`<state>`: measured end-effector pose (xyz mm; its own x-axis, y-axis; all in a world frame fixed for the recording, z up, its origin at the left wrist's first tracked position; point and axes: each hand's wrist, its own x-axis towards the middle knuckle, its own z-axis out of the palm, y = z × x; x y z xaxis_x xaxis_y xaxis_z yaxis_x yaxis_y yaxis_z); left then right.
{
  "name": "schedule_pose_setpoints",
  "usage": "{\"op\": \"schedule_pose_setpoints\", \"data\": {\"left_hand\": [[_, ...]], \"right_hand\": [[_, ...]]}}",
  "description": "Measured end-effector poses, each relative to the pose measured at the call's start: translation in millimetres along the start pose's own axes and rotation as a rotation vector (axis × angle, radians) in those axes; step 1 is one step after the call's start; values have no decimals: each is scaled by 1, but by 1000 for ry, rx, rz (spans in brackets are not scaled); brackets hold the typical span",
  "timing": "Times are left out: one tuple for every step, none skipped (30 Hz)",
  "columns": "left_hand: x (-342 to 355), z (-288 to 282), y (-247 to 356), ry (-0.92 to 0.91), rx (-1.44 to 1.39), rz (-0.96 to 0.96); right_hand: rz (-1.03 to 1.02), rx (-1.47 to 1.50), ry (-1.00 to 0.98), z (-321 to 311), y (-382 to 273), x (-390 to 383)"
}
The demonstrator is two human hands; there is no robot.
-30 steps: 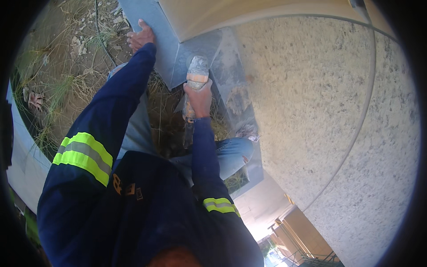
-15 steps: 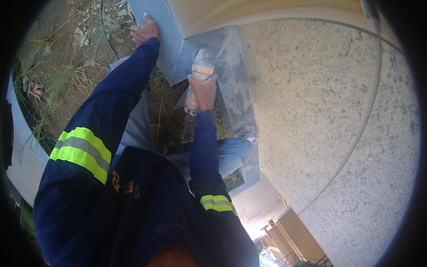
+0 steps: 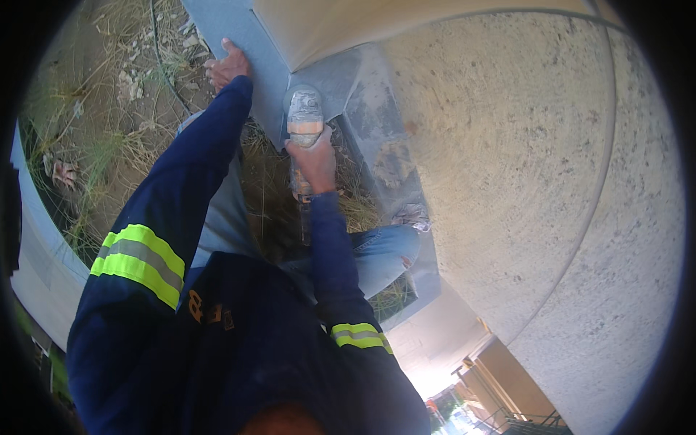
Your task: The person kneels on the ground and uses a handheld power grinder to abrade the surface of a concrete base at the corner of a structure. The person holds the tool with both hands and moves it along the edge where the concrete meets a vertical wall.
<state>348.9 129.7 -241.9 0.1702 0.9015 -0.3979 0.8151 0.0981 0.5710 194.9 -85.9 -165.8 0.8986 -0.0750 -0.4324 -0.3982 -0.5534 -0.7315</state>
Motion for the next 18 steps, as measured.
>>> {"op": "schedule_pose_setpoints", "data": {"left_hand": [[2, -1, -1, 3, 0, -7], [2, 0, 0, -1, -4, -13], [2, 0, 0, -6, -7, -18], [6, 1, -2, 14, 2, -18], [4, 0, -2, -7, -4, -16], [2, -1, -3, -29, -10, -16], [2, 0, -2, -46, -17, -12], [3, 4, -2, -14, -24, -6], [3, 7, -2, -27, -31, 4], [3, 9, -4, -43, -34, 13], [7, 9, -8, -50, -29, 19], [10, 11, -9, -70, -40, 14], [10, 12, -11, -94, -59, 11], [9, 14, -14, -123, -78, 5], [7, 18, -16, -155, -96, -3], [15, 23, -22, -194, -103, 21], [31, 29, -28, -223, -111, 46], [52, 34, -32, -247, -123, 73]], "right_hand": [[2, 8, 4, -3, -1, 4], [12, 28, 30, -9, 2, 9], [24, 49, 55, -16, 8, 16], [22, 83, 73, -23, 13, 23], [25, 116, 97, -32, 19, 30], [19, 158, 118, -43, 26, 35], [8, 204, 138, -52, 32, 41], [-13, 211, 157, -59, 41, 48], [-30, 216, 179, -66, 54, 55], [-43, 220, 202, -69, 62, 56], [-29, 185, 194, -67, 63, 53], [-14, 148, 187, -65, 65, 49], [8, 106, 179, -65, 66, 43], [8, 65, 173, -63, 66, 36], [11, 21, 169, -58, 67, 28], [6, -18, 151, -50, 62, 18], [8, -29, 126, -39, 56, 9], [3, -38, 99, -27, 46, 0]]}}
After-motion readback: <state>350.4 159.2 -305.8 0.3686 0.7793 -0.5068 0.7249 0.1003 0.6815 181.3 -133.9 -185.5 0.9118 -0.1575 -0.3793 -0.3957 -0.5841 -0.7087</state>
